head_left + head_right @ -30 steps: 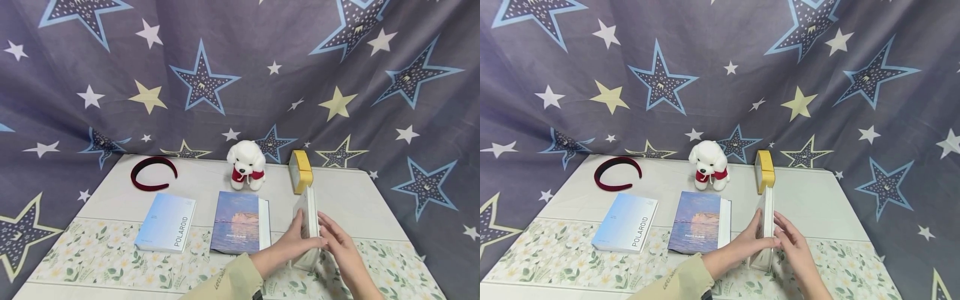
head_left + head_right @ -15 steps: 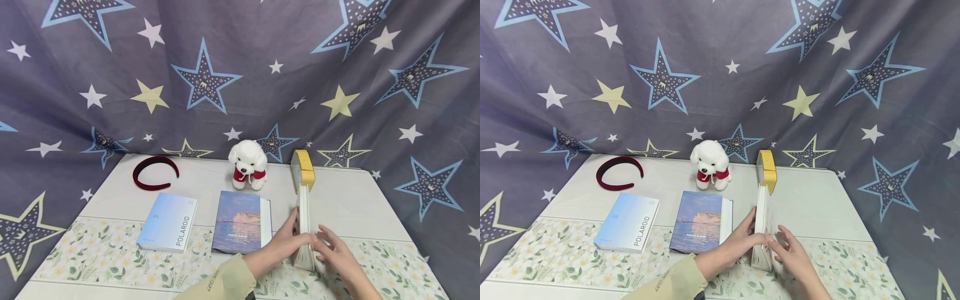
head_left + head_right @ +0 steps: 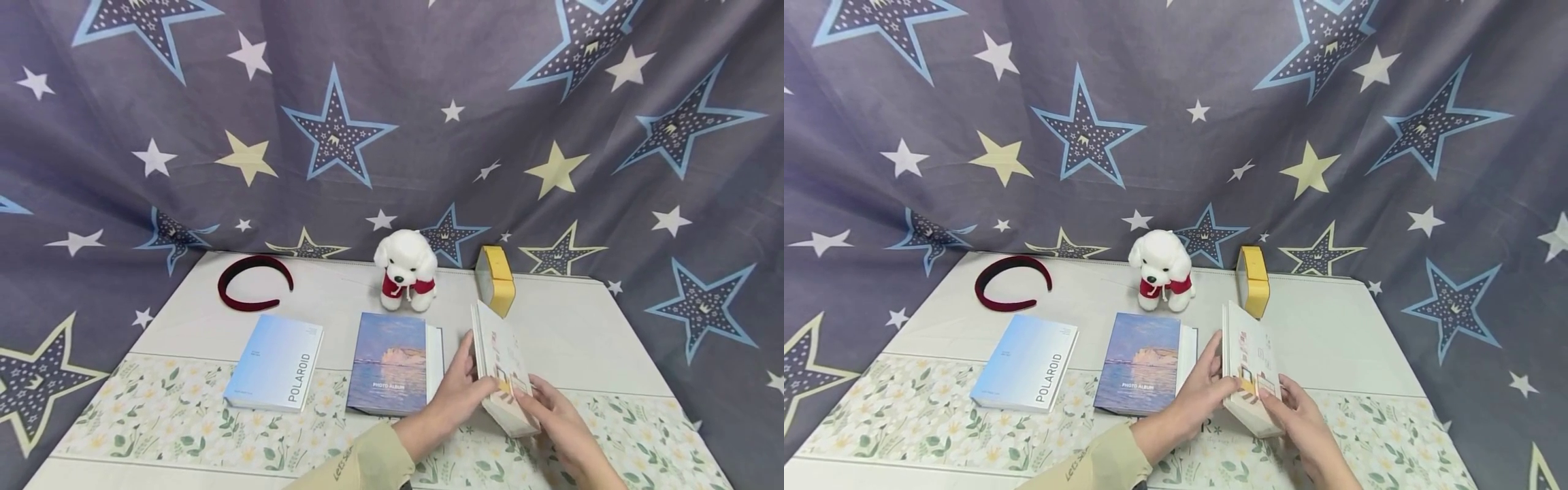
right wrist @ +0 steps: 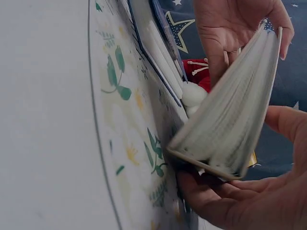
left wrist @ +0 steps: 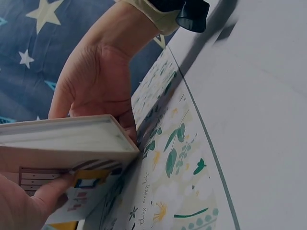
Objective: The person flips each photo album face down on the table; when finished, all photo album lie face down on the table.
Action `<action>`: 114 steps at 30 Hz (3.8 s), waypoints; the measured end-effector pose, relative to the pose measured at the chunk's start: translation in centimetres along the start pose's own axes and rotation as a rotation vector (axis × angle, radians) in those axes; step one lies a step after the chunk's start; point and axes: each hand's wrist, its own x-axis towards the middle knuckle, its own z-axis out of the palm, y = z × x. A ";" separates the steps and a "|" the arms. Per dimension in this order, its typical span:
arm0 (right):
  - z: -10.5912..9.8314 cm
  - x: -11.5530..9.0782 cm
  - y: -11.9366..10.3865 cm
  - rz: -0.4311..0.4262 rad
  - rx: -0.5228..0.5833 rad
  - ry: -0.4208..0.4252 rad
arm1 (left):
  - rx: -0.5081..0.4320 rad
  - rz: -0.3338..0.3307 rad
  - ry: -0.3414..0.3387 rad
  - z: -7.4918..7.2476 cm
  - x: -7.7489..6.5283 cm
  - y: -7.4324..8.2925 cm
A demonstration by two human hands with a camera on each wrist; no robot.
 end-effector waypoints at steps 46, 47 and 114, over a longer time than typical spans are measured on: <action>-2.8 -0.3 0.3 -0.029 -0.476 0.179 | 0.884 -0.095 -0.141 0.3 -0.1 -2.7; -2.8 -0.3 0.3 -0.027 -0.488 0.179 | 0.890 -0.094 -0.147 0.4 -0.1 -2.7; 1.5 -0.3 -2.3 -0.260 -0.554 0.213 | 1.198 0.143 -0.001 -5.4 -3.0 2.0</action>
